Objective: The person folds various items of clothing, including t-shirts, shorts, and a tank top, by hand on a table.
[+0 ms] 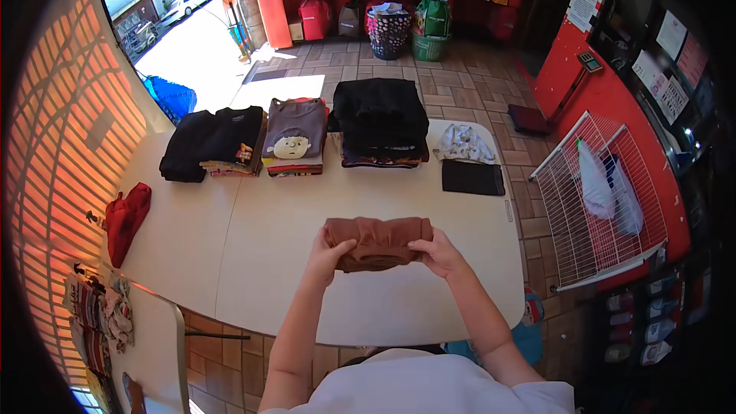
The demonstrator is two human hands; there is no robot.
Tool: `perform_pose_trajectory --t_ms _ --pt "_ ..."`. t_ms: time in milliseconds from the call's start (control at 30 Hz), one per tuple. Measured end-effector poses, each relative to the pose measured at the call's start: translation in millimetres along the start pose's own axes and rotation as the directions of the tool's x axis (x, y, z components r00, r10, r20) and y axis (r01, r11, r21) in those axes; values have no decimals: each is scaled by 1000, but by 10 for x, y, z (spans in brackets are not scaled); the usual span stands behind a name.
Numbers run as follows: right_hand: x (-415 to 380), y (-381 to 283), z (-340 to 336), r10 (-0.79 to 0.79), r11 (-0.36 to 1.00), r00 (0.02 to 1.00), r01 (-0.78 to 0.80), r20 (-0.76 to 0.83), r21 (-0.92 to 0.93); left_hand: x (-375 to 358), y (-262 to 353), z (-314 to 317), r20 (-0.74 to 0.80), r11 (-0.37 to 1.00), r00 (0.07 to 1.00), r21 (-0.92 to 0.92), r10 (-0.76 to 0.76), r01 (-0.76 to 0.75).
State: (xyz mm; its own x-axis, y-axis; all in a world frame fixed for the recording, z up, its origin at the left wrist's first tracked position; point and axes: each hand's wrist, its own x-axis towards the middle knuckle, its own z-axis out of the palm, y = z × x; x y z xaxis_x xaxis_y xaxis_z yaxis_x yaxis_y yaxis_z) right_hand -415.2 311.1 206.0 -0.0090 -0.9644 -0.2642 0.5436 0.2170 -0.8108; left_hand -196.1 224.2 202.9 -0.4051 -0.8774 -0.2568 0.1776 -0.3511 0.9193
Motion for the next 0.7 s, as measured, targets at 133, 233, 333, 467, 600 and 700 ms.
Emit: perform_pose_trajectory --t_ms 133,233,333,467,600,700 --pt "845 -1322 341 -454 882 891 454 32 -129 999 1356 492 43 920 919 -8 393 -393" --pt "1601 -1891 265 -574 806 819 568 15 -168 1829 1842 713 10 874 876 58 482 -482" --pt "2311 -1901 -39 -616 776 783 585 -86 -235 2649 1657 670 -32 869 873 120 486 -480" --pt "2852 -1199 -776 -502 741 852 333 -151 -583 3345 458 293 -111 645 820 680 561 -349" --pt "2870 -1407 -720 -897 177 437 211 -70 -961 3045 864 754 -124 420 787 889 605 -182" --pt "3121 -1800 -305 -943 22 322 313 85 -949 3331 1173 1007 107 40 540 966 835 -254"
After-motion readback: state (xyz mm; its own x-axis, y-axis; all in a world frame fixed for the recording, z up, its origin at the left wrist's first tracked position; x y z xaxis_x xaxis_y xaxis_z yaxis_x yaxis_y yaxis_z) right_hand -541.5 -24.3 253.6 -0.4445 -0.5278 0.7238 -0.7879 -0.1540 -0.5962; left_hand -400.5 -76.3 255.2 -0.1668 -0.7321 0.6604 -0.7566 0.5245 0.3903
